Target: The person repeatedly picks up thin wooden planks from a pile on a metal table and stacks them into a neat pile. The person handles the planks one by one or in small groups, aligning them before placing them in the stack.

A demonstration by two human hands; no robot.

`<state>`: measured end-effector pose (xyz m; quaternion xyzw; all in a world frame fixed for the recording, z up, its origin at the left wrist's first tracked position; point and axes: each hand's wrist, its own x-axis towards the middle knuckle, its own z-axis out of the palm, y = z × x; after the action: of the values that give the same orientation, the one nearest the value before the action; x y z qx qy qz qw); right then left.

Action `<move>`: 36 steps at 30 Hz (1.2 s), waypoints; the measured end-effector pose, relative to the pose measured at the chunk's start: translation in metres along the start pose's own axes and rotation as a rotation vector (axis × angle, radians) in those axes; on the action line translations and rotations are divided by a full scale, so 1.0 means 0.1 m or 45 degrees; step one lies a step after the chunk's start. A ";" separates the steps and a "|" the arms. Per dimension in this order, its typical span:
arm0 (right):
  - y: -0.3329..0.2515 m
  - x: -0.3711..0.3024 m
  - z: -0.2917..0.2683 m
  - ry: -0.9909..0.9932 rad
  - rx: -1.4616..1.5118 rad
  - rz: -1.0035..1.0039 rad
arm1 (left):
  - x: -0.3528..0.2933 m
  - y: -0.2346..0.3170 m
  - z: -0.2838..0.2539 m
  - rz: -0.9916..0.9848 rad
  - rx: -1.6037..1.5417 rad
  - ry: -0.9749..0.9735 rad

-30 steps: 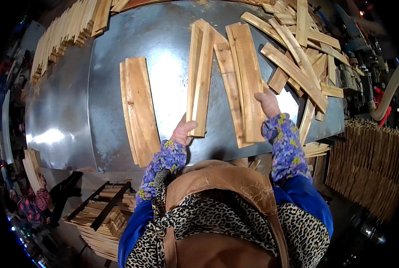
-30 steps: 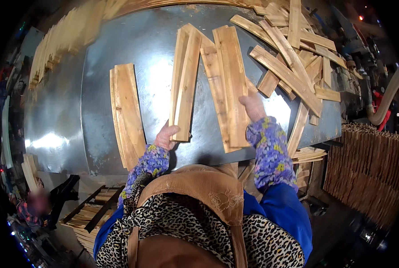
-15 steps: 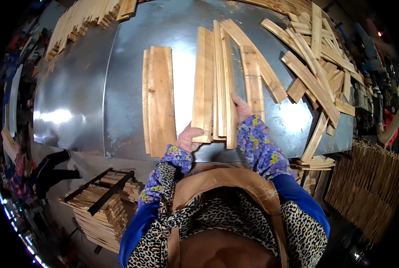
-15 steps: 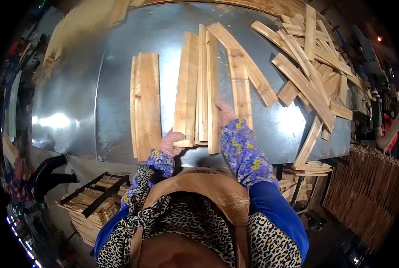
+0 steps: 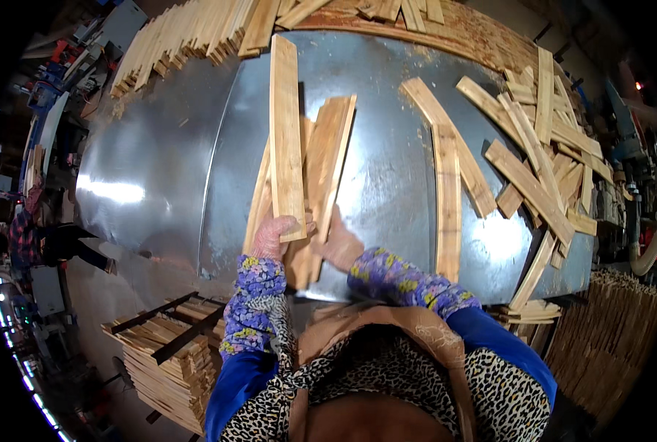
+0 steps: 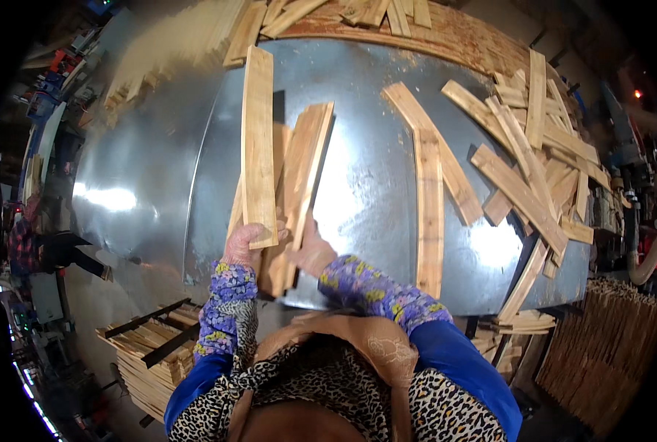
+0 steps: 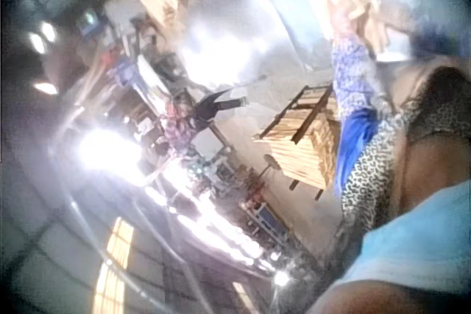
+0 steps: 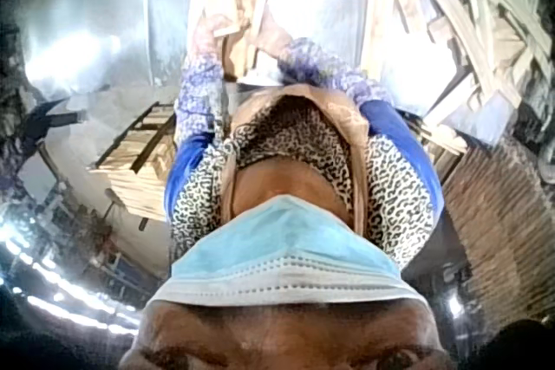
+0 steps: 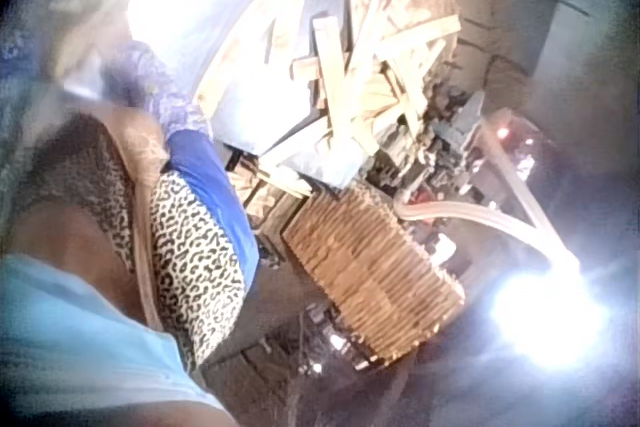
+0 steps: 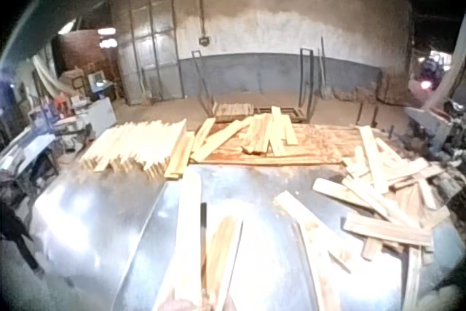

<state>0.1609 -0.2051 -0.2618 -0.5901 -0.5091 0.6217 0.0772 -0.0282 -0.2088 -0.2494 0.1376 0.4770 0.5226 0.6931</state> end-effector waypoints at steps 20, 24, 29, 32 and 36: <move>1.91 0.02 -2.00 1.091 -1.002 -0.021 | 5.60 2.91 1.19 0.519 1.829 0.459; 2.04 0.08 -2.00 1.205 -1.111 -0.240 | 6.83 2.99 1.63 0.526 2.130 0.277; 2.36 0.04 -1.82 1.180 -1.220 -0.091 | 7.33 2.87 1.58 0.463 2.157 0.341; 2.43 0.07 -1.86 1.160 -1.190 -0.130 | 7.24 2.67 1.47 0.281 1.688 0.268; 2.02 0.07 -1.94 1.137 -1.017 0.043 | 6.60 2.35 1.64 -0.006 1.447 0.032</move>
<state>0.4184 -0.1901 -0.3713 -0.7857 -0.6123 0.0750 0.0460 -0.0367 0.5045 -0.3456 0.4816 0.6917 0.1840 0.5057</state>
